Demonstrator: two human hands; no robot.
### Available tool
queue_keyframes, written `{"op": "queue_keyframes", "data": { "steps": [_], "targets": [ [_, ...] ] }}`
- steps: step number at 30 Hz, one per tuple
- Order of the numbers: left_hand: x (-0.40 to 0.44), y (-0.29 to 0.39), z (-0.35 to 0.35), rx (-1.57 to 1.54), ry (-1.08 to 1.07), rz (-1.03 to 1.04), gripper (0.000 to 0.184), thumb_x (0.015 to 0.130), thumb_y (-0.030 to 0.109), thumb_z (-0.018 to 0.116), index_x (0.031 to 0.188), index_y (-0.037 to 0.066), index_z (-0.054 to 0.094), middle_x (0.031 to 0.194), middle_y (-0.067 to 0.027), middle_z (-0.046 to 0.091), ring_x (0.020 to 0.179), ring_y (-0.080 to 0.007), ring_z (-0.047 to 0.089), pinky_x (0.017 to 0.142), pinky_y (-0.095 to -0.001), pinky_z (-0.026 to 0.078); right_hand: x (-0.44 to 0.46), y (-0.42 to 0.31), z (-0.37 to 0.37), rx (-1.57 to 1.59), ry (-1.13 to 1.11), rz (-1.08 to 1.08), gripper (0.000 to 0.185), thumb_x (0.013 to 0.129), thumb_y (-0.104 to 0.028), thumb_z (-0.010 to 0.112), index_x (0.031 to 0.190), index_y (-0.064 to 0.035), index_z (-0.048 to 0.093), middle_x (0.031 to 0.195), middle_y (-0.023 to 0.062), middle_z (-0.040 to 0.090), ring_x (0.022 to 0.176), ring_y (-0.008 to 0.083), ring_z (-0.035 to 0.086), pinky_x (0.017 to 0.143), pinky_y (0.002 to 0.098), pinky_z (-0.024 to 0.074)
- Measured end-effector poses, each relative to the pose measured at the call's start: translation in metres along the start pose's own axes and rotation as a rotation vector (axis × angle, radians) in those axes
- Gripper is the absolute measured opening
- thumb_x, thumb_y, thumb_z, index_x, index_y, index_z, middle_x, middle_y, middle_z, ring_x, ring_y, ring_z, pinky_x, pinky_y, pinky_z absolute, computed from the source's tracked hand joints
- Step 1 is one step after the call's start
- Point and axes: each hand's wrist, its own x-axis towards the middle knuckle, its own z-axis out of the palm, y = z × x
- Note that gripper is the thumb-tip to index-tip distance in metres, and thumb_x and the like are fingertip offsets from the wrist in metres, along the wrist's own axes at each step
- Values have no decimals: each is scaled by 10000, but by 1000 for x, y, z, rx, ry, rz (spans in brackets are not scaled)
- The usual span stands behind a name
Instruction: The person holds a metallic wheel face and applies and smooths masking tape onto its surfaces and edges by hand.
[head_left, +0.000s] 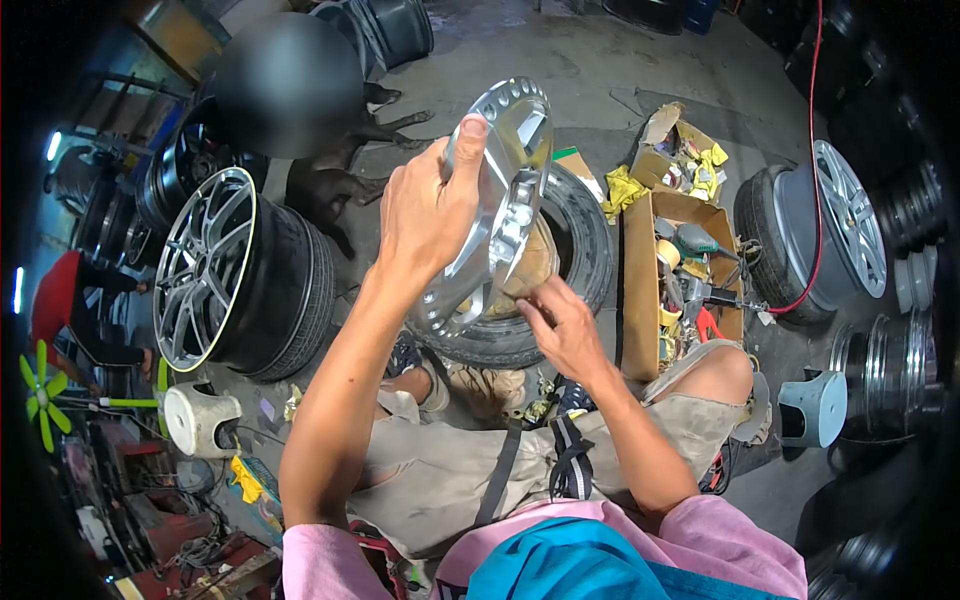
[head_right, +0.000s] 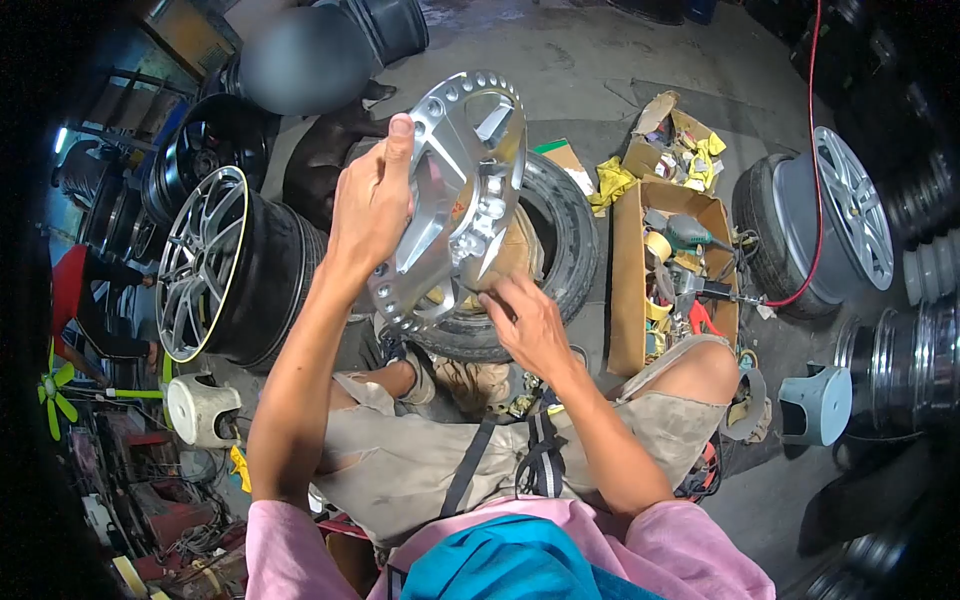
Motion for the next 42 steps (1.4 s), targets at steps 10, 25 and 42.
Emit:
{"op": "queue_keyframes", "data": {
  "steps": [10, 25, 42],
  "targets": [
    [24, 11, 4, 94, 29, 53, 969, 1038, 835, 306, 757, -3, 702, 680, -200, 705, 846, -449, 726, 849, -528, 538, 28, 15, 13, -313, 57, -280, 139, 918, -93, 810, 1030, -55, 738, 949, 92, 669, 784, 327, 709, 675, 428, 572],
    [37, -2, 7, 133, 68, 46, 1131, 1005, 875, 319, 1127, -160, 758, 725, -266, 737, 994, -483, 761, 971, -543, 554, 27, 33, 31, -301, -58, -197, 178, 897, -69, 784, 1062, -95, 721, 984, 89, 662, 856, 341, 707, 712, 441, 581],
    [31, 0, 6, 106, 71, 63, 1062, 1009, 867, 340, 955, -99, 779, 693, -223, 733, 929, -464, 763, 934, -534, 558, -12, 57, 62, -101, -81, 28, 160, 977, -162, 739, 1089, -58, 691, 1031, 129, 646, 902, 410, 689, 757, 497, 550]
  ]
}}
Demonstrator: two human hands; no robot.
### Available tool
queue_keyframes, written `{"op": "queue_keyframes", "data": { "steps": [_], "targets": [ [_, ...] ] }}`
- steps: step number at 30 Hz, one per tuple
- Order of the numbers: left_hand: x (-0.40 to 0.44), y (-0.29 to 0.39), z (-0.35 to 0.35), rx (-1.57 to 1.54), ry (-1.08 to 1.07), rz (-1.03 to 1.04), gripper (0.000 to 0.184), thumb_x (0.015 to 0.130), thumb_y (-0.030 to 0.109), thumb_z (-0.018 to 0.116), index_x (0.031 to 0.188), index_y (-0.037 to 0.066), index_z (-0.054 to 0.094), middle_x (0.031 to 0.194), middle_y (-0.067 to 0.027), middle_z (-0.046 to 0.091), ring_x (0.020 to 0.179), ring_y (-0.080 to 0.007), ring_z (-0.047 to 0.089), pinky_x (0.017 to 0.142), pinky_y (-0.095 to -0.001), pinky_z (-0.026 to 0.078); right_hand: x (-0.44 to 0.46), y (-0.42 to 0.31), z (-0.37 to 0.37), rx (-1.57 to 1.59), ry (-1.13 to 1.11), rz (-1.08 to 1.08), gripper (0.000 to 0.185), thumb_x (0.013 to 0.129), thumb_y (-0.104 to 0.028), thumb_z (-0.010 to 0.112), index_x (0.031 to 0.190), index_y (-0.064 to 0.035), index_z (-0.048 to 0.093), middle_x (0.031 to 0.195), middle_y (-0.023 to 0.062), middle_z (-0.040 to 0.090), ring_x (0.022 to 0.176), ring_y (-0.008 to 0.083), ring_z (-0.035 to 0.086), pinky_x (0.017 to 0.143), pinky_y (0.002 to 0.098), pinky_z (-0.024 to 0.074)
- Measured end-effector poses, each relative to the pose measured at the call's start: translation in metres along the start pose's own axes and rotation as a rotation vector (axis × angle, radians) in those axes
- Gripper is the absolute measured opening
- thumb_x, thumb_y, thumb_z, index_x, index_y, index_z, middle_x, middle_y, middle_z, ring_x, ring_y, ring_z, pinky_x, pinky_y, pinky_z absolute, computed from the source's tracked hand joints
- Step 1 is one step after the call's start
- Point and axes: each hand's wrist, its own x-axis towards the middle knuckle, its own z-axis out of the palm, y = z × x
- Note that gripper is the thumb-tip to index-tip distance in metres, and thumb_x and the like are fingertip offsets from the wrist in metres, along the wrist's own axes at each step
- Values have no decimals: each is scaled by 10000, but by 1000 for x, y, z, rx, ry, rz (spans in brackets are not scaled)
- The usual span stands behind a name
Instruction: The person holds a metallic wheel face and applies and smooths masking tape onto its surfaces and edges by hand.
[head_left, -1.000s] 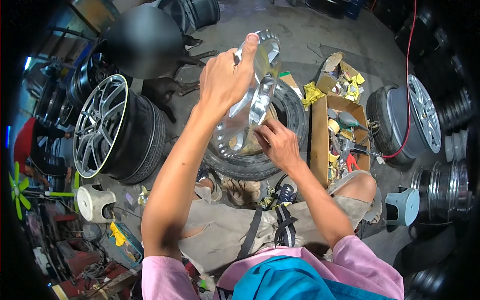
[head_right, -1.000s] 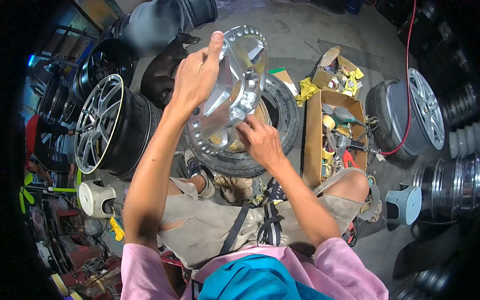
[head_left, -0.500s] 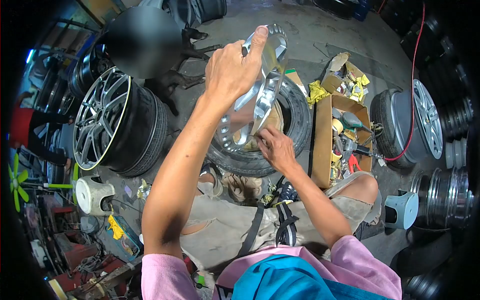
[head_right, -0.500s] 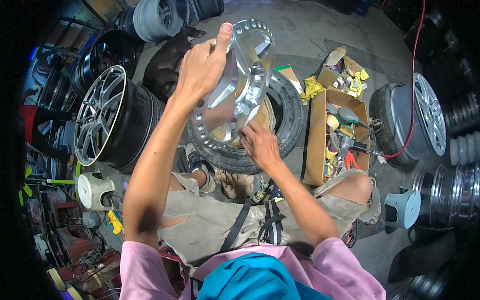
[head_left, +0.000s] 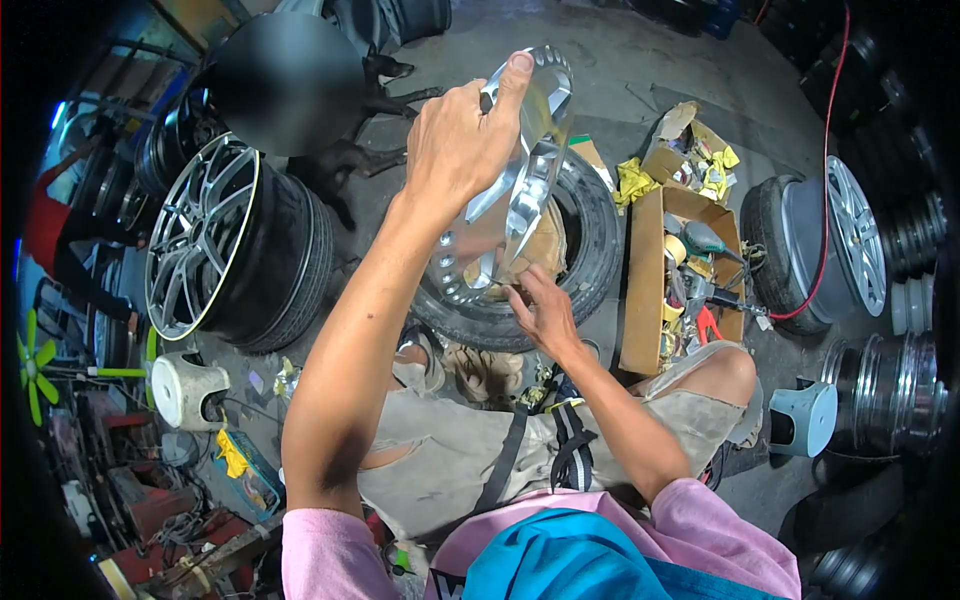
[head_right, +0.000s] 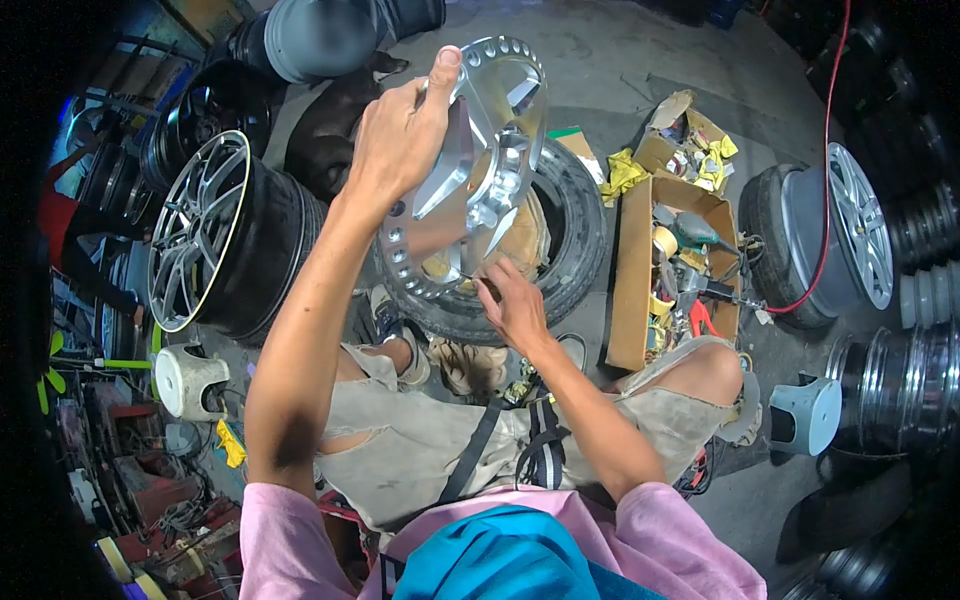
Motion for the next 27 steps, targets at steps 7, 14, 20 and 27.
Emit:
{"op": "queue_keyframes", "data": {
  "steps": [7, 14, 20, 27],
  "targets": [
    [-4, 7, -2, -6, -31, -8, 997, 1022, 841, 364, 899, -60, 774, 659, -180, 725, 911, -419, 770, 906, -511, 561, -1, 0, 2, 92, -24, 140, 195, 1012, -179, 737, 1046, 6, 684, 915, 114, 621, 768, 241, 641, 714, 369, 516],
    [-7, 8, 1, -27, -1, 18, 967, 1030, 836, 350, 824, -20, 748, 640, -152, 721, 887, -410, 767, 904, -503, 561, -9, 3, 12, 548, -125, 463, 221, 1039, -251, 728, 1037, -35, 686, 920, 63, 676, 737, 166, 635, 649, 331, 493],
    [-8, 10, 1, -7, -13, 19, 964, 1025, 846, 352, 791, -7, 737, 660, -170, 723, 860, -412, 757, 860, -521, 557, -13, 19, 22, 653, -176, 510, 214, 1057, -256, 714, 1018, -45, 704, 852, -15, 658, 676, 69, 574, 592, 261, 445],
    [-11, 12, 2, -20, -70, -12, 951, 1061, 804, 338, 925, -69, 690, 804, -289, 659, 855, -482, 632, 882, -509, 502, -22, 8, 9, 872, -77, 607, 187, 1082, -244, 634, 1031, -66, 655, 784, -34, 610, 611, 65, 534, 558, 259, 437]
  ]
}}
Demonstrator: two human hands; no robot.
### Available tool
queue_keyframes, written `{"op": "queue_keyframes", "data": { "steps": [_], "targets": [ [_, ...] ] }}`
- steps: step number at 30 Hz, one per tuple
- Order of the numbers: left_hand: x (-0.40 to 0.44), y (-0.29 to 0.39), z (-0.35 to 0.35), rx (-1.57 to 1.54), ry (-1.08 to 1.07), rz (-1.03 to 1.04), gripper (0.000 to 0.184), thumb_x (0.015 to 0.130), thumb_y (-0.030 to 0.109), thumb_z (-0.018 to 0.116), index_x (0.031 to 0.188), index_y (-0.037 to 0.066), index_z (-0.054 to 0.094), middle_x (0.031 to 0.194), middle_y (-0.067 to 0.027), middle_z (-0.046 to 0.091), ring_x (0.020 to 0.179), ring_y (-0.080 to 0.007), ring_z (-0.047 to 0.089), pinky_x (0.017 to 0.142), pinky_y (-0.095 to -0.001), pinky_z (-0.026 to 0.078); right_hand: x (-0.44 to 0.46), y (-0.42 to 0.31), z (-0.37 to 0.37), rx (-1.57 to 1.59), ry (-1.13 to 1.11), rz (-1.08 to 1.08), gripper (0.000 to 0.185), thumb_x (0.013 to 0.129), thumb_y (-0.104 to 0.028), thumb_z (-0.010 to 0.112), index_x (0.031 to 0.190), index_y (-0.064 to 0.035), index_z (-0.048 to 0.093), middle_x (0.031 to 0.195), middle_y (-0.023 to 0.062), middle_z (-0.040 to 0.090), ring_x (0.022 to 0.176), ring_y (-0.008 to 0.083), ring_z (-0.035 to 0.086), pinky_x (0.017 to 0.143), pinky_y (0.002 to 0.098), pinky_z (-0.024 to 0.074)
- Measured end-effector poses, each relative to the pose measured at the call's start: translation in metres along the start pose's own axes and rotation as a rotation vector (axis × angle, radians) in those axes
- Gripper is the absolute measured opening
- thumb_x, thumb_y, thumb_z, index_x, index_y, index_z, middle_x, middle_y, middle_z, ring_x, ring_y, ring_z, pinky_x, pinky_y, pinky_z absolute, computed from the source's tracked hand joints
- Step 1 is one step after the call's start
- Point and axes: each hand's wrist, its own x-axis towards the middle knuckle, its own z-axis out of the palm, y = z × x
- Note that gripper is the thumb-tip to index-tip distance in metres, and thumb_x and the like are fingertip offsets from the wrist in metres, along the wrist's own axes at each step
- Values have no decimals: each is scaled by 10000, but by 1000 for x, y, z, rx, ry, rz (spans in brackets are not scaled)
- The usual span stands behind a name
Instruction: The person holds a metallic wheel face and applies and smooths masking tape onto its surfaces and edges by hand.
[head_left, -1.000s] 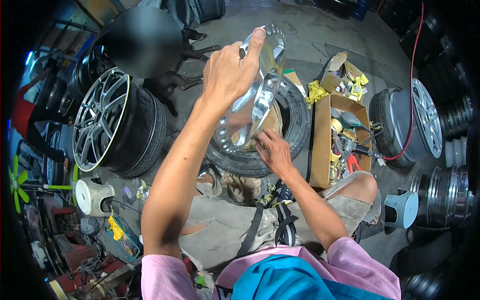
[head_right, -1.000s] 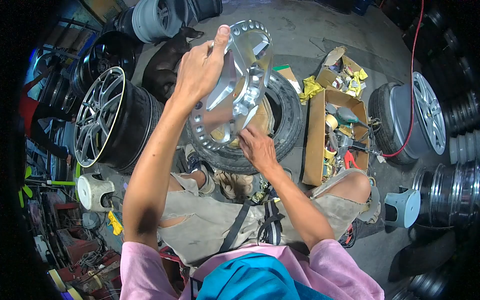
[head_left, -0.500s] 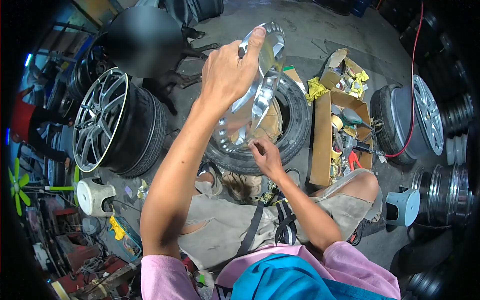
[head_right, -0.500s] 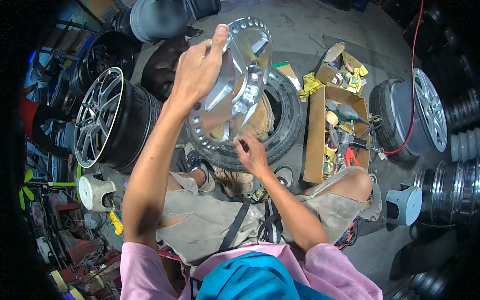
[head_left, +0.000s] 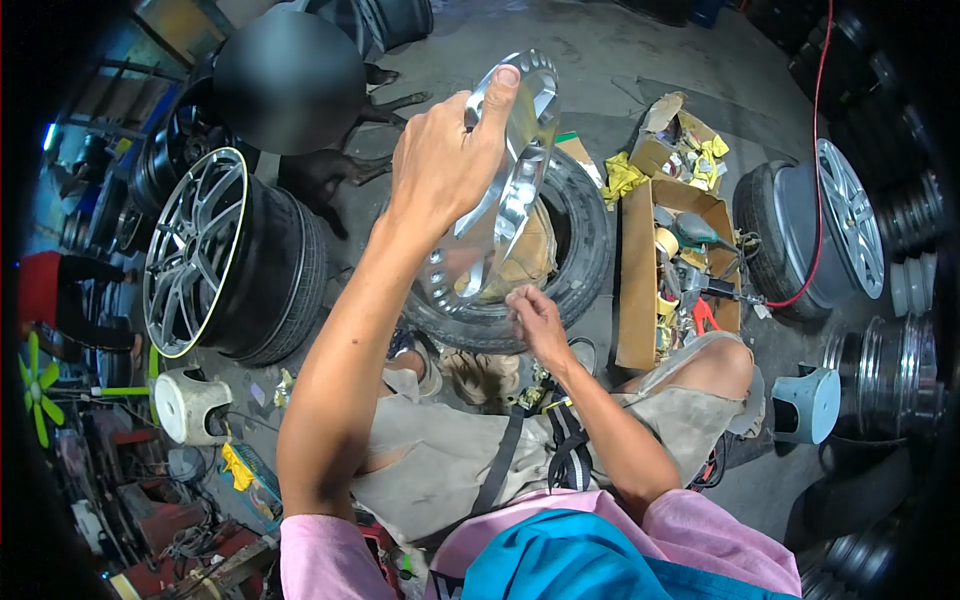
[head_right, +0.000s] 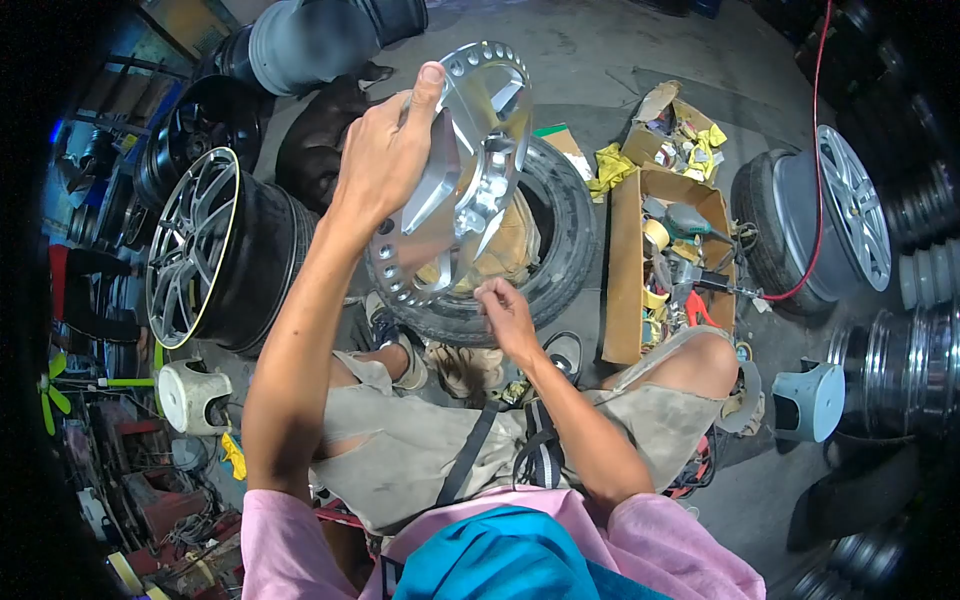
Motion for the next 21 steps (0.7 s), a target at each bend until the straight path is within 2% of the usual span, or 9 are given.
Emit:
{"op": "queue_keyframes", "data": {
  "steps": [3, 5, 6, 9, 11, 12, 14, 15, 21],
  "targets": [
    [-4, 2, -3, -10, -24, -1, 906, 1074, 774, 352, 1024, -62, 697, 840, -274, 677, 872, -447, 654, 882, -494, 503, 9, 3, -9, -56, 100, 20, 276, 1121, -283, 507, 1106, -49, 653, 864, 9, 651, 672, 103, 594, 609, 270, 473],
    [-11, 3, -13, -34, -118, -66, 829, 1085, 731, 394, 1187, -39, 683, 901, -254, 707, 903, -398, 683, 901, -474, 506, 31, 9, -3, 177, 253, -104, 358, 1127, -301, 441, 1158, -27, 669, 1020, 66, 691, 853, 144, 642, 745, 292, 513],
    [-22, 10, -24, -35, -162, -60, 775, 1071, 702, 461, 1170, -29, 700, 992, -262, 737, 978, -430, 703, 923, -494, 521, 36, 1, -5, 26, 234, -147, 452, 1120, -306, 389, 1302, 24, 638, 1283, 142, 712, 1164, 204, 675, 954, 377, 540],
    [-71, 0, -48, 34, -322, -155, 635, 1043, 569, 650, 1239, -34, 678, 1168, -264, 764, 1138, -450, 726, 1010, -506, 533, 68, 13, -6, 49, 213, -260, 427, 1120, -267, 374, 1249, 34, 648, 1231, 114, 704, 1053, 169, 623, 954, 340, 500],
    [-104, -36, -36, -25, -318, -103, 559, 1043, 366, 752, 1425, -23, 631, 1198, -149, 772, 1156, -199, 690, 1034, -389, 530, 73, 11, 7, 243, 230, -213, 397, 1132, -259, 360, 1139, 28, 635, 1153, 112, 697, 1006, 203, 618, 947, 353, 485],
    [-111, -49, -26, -19, -331, -98, 559, 1043, 366, 752, 1425, -23, 631, 1198, -149, 772, 1156, -199, 690, 1034, -389, 530, 83, 29, 4, 121, 237, -286, 394, 1135, -259, 354, 1103, 28, 623, 1118, 129, 686, 993, 220, 619, 939, 368, 484],
    [-123, -71, -13, -376, -266, -137, 597, 940, 256, 880, 1405, -39, 648, 1331, -168, 749, 1179, -226, 721, 1010, -391, 568, 91, 45, 9, 0, 221, -353, 394, 1139, -258, 349, 1066, 28, 611, 1082, 145, 676, 979, 236, 619, 932, 383, 483],
    [-122, -73, -6, -588, -359, -245, 603, 918, 165, 897, 1435, -24, 649, 1302, -102, 754, 1112, -128, 697, 983, -318, 563, 87, 43, 10, -23, 234, -373, 401, 1139, -257, 348, 1045, 36, 606, 1039, 153, 654, 963, 248, 614, 915, 392, 479],
    [-124, -49, 0, -480, -346, -294, 529, 927, 190, 884, 1382, -1, 693, 1202, -51, 761, 1014, -105, 680, 935, -295, 554, 73, 26, -9, -310, 220, -399, 427, 1109, -292, 365, 968, 28, 611, 985, 133, 633, 932, 248, 614, 875, 397, 477]
  ]
}}
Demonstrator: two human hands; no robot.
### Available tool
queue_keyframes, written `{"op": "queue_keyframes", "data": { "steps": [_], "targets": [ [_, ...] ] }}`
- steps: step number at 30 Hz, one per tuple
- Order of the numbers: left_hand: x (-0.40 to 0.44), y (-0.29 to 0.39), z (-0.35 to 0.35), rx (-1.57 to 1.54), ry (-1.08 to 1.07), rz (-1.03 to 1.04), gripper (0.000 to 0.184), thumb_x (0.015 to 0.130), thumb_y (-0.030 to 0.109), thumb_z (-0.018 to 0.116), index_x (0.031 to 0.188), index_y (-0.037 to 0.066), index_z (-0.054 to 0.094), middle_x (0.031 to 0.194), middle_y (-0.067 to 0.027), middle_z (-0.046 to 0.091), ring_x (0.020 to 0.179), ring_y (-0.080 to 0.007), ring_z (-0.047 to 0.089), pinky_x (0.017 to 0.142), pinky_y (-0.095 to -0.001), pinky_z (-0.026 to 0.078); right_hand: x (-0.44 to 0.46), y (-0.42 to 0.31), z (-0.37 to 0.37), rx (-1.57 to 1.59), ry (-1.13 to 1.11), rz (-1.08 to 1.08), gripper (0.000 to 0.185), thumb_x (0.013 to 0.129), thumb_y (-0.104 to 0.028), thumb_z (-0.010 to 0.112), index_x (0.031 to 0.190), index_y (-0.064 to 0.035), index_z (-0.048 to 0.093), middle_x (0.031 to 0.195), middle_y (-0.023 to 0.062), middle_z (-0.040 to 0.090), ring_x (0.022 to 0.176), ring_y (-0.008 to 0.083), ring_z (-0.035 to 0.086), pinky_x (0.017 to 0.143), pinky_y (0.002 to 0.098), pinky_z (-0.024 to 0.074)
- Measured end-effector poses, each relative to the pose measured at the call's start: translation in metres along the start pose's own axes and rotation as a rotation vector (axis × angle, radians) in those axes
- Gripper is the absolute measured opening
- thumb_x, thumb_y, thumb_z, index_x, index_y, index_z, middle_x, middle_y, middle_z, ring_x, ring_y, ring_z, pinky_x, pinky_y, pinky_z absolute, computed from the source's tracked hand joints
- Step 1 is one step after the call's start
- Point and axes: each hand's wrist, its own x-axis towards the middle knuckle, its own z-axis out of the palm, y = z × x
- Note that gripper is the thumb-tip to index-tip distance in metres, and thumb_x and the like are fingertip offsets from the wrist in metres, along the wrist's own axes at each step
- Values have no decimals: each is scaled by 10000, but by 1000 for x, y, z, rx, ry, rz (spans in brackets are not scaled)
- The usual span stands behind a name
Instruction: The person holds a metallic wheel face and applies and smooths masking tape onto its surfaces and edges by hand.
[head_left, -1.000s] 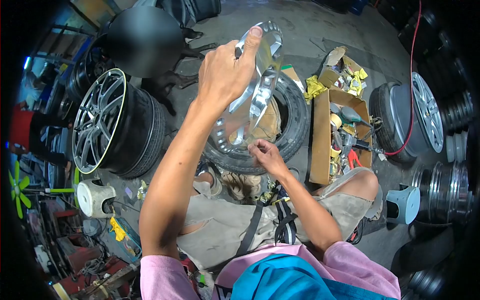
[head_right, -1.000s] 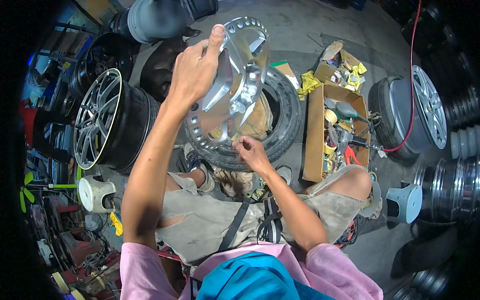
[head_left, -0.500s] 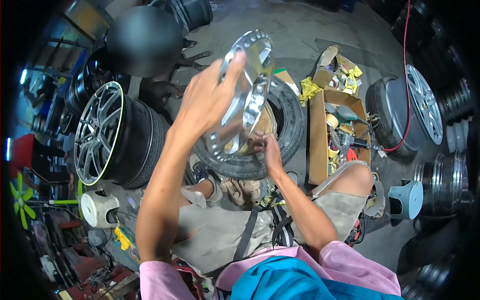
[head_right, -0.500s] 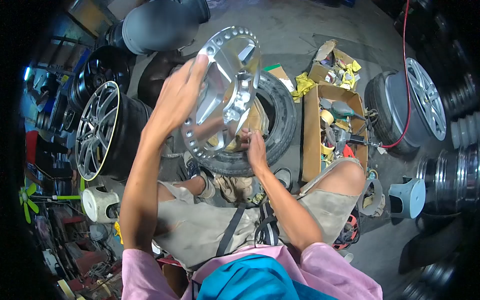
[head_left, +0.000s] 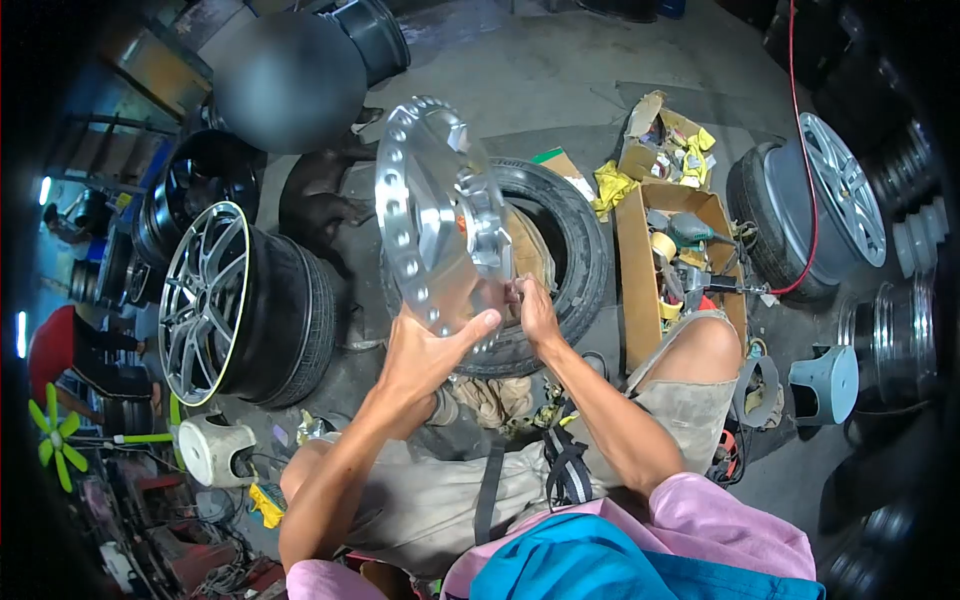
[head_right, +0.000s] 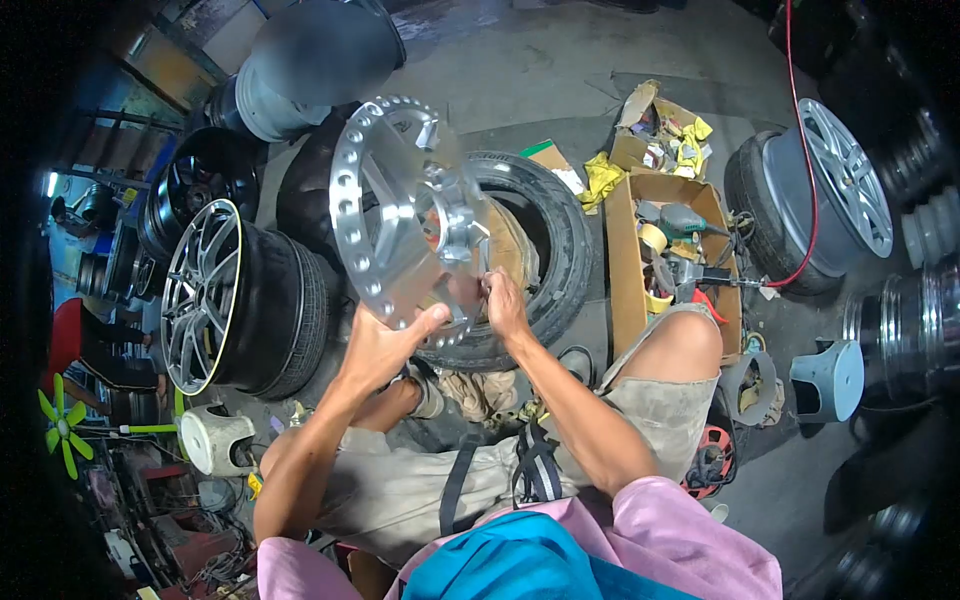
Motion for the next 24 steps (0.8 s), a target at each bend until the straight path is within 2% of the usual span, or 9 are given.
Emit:
{"op": "queue_keyframes", "data": {
  "steps": [5, 7, 10, 14, 16, 17, 18, 20, 24],
  "targets": [
    [23, 39, -40, -86, 116, 136, 384, 1010, 327, 809, 1210, 16, 706, 940, -46, 738, 749, -64, 622, 662, -255, 522, -45, -122, -1, 417, -121, 497, 332, 1104, -301, 399, 1052, -29, 582, 1135, 154, 683, 960, 251, 683, 914, 403, 544],
    [41, 62, -56, 18, 196, 102, 464, 1060, 496, 688, 1111, 34, 689, 798, -8, 653, 663, -64, 596, 615, -245, 512, -63, -156, 1, 681, -289, 664, 374, 1114, -335, 434, 1227, -1, 558, 1374, 253, 658, 1221, 328, 702, 1035, 406, 560],
    [62, 81, -56, 184, 290, 15, 689, 1086, 713, 489, 990, 53, 661, 705, 27, 531, 607, -65, 559, 586, -231, 473, -63, -172, 1, 735, -406, 641, 328, 1126, -299, 411, 1232, -15, 536, 1425, 277, 644, 1249, 346, 707, 1013, 430, 582],
    [99, 75, -54, 165, 415, 45, 867, 1046, 830, 387, 939, 23, 688, 704, -7, 551, 611, -106, 548, 568, -292, 453, -34, -181, -21, 185, -279, 294, 228, 1148, -274, 504, 1188, -60, 571, 1084, 102, 694, 827, 162, 729, 707, 300, 579],
    [119, 74, -60, 382, 463, 126, 1046, 1023, 865, 342, 1226, -85, 731, 926, -241, 764, 1001, -358, 749, 936, -439, 550, -10, -190, -31, 42, -183, -11, 214, 1128, -264, 599, 1141, -50, 608, 942, 39, 613, 660, 81, 613, 600, 249, 495],
    [122, 76, -60, 366, 420, 107, 1116, 1010, 892, 282, 1289, -98, 715, 1093, -330, 761, 1251, -440, 679, 1117, -482, 459, 5, -200, -36, -119, -101, -195, 214, 1107, -228, 637, 1096, -15, 651, 916, 30, 590, 715, 70, 602, 624, 265, 476],
    [122, 79, -61, 362, 415, 110, 1116, 1010, 892, 282, 1289, -98, 715, 1093, -330, 761, 1251, -440, 679, 1117, -482, 459, 18, -215, -42, -284, -61, -320, 192, 1054, -179, 669, 1098, 5, 694, 940, 133, 628, 800, 234, 664, 739, 386, 524],
    [121, 80, -65, 399, 337, 138, 1090, 1008, 893, 285, 1273, -63, 737, 1107, -308, 761, 1196, -455, 696, 1088, -477, 483, 44, -226, -41, -367, 18, -633, 154, 1031, -162, 701, 1076, -14, 708, 933, 135, 630, 805, 300, 686, 724, 424, 528],
    [119, 77, -66, 446, 310, 187, 1048, 1007, 896, 286, 1256, -4, 762, 1090, -294, 763, 1171, -483, 691, 1070, -491, 488, 65, -252, -37, -591, -58, -695, 111, 992, -138, 736, 1041, -40, 722, 929, 120, 634, 812, 335, 703, 695, 444, 537]
  ]
}}
